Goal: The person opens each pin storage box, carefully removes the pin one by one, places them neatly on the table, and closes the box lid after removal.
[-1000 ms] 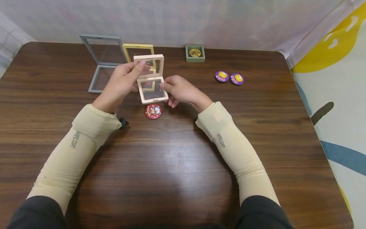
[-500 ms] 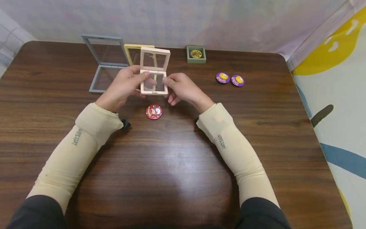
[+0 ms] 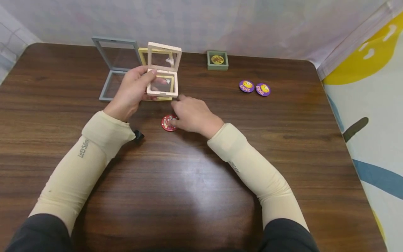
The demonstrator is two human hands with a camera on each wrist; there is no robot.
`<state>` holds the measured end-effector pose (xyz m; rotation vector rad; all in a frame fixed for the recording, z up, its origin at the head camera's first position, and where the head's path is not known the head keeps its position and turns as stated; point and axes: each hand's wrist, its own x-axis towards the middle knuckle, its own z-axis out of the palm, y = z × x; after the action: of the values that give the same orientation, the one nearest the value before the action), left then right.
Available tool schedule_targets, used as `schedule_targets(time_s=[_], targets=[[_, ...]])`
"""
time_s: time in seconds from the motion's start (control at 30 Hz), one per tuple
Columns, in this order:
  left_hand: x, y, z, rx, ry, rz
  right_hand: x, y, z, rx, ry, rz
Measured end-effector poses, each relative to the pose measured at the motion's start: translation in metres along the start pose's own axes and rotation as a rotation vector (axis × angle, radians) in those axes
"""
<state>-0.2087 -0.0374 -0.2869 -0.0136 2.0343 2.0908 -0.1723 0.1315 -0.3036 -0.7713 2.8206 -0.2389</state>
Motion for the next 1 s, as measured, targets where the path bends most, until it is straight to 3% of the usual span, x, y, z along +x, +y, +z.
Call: schedule_targets(time_s=[0.1,0.4,1.0], targets=[[0.0,-0.001,0.001,0.007,-0.001,-0.007,-0.003,-0.008,0.004,-0.065,-0.023,-0.043],[0.0,-0.004,0.005,0.025,-0.039,-0.015,-0.004,-0.009,0.008,-0.086,-0.056,-0.162],[0.002,-0.006,0.006,0.048,-0.053,0.009,-0.003,0.002,0.002,-0.072,-0.085,-0.106]])
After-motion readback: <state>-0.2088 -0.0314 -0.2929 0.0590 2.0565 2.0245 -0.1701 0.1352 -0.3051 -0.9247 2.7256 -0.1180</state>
